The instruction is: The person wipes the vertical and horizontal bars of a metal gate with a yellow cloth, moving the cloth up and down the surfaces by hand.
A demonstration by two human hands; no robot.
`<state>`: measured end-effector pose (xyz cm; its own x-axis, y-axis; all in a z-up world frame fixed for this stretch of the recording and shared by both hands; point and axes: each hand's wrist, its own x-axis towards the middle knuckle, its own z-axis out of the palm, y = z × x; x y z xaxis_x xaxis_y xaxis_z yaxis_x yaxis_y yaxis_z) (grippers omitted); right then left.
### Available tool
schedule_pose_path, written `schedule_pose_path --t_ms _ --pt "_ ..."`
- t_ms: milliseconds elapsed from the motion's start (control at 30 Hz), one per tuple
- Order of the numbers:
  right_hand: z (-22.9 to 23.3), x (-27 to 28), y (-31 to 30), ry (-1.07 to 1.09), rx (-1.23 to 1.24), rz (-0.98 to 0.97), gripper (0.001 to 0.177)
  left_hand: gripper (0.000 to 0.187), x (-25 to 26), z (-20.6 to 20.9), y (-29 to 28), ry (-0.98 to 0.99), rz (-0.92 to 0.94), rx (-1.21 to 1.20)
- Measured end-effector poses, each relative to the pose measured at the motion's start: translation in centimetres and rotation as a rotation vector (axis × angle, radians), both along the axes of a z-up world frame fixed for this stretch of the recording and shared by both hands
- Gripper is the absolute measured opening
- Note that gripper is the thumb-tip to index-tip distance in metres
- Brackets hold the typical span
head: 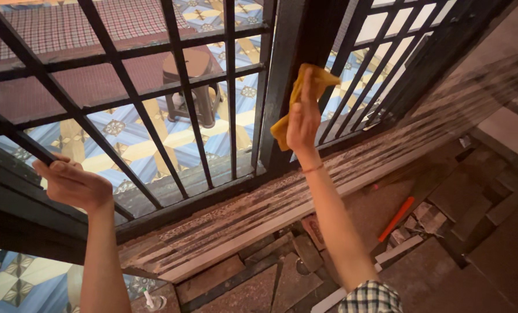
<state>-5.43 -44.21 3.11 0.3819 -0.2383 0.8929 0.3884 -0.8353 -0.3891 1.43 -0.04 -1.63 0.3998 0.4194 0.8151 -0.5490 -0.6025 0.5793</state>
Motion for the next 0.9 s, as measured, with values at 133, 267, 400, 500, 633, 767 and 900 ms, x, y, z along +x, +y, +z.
schedule_pose_path --t_ms 133,267,400,500,633,767,900 --pt "2.0 0.4 -1.0 -0.060 -0.329 -0.086 0.061 0.055 0.1 -0.3 0.1 -0.041 0.002 0.008" --pt "5.4 2.0 -2.3 -0.116 -0.322 0.028 0.051 0.055 -0.2 -0.5 0.2 -0.013 -0.024 0.009" --pt "9.3 3.7 -3.1 -0.277 -0.365 -0.064 0.054 0.054 0.4 -0.2 0.1 0.017 -0.009 -0.016" --pt "10.6 4.6 -2.9 -0.141 -0.237 -0.125 0.051 0.053 -0.1 -0.1 -0.1 -0.007 -0.019 -0.024" --pt "10.6 6.3 -0.8 -0.204 -0.287 -0.218 0.048 0.052 -0.5 0.5 -0.5 -0.012 -0.021 -0.036" --pt "9.9 5.9 0.8 -0.201 -0.302 -0.247 0.052 0.051 -0.6 0.7 -0.5 -0.019 0.008 -0.029" --pt "9.5 5.6 1.1 -0.170 -0.250 -0.193 0.055 0.049 -0.7 0.7 -0.6 -0.024 0.012 -0.025"
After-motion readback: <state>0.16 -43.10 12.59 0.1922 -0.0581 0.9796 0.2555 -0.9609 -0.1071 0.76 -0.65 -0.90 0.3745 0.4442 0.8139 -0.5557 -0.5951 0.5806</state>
